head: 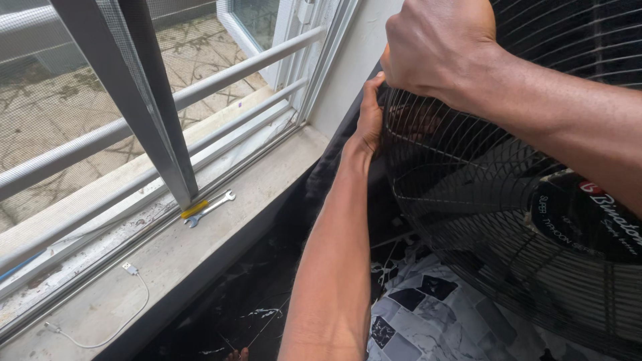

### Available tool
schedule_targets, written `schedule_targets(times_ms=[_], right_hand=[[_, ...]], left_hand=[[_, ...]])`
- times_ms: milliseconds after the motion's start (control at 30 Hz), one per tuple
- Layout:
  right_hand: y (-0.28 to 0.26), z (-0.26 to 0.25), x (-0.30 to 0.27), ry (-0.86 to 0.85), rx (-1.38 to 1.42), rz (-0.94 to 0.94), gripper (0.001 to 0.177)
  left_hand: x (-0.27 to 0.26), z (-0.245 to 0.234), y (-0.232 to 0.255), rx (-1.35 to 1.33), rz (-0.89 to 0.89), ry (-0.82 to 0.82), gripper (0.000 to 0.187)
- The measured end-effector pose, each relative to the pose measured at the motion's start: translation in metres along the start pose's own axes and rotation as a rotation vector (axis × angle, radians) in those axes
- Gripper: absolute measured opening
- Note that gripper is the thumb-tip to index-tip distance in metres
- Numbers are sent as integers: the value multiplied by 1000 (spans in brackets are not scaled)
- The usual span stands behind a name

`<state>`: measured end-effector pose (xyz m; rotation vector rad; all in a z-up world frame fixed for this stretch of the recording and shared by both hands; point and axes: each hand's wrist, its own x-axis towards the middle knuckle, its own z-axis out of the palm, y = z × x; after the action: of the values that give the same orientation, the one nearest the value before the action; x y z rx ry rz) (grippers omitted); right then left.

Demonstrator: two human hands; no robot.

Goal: The person uses a wrench to tighten the central hub of a standing fan's blades. They then pick up the front wire cage and attach it to the fan head, aligning and securing the clips to complete the assembly.

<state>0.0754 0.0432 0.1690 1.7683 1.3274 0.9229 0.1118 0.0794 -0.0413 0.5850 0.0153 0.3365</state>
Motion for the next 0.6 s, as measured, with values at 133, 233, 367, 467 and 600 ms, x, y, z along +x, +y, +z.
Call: schedule_targets(times_ms=[133,233,367,467,600], right_hand=[[-1,-2,2,3,16,-6,23],[0,-2,1,-12,15,-10,24],[-3,-6,4,23,-58,-5,23],[1,-12,1,1,-156,-52,29],[1,-22,3,-8,-206,-76,39]], left_hand=[[-2,-3,1,-126,-94,-140,82],[-11,-3,2,-182,-160,-185,79],[-29,1,10,-194,-153,-137,70],[-25,-4,7,-249,-253,-159,77],[-9,-26,-5,-100,-37,-253,62]])
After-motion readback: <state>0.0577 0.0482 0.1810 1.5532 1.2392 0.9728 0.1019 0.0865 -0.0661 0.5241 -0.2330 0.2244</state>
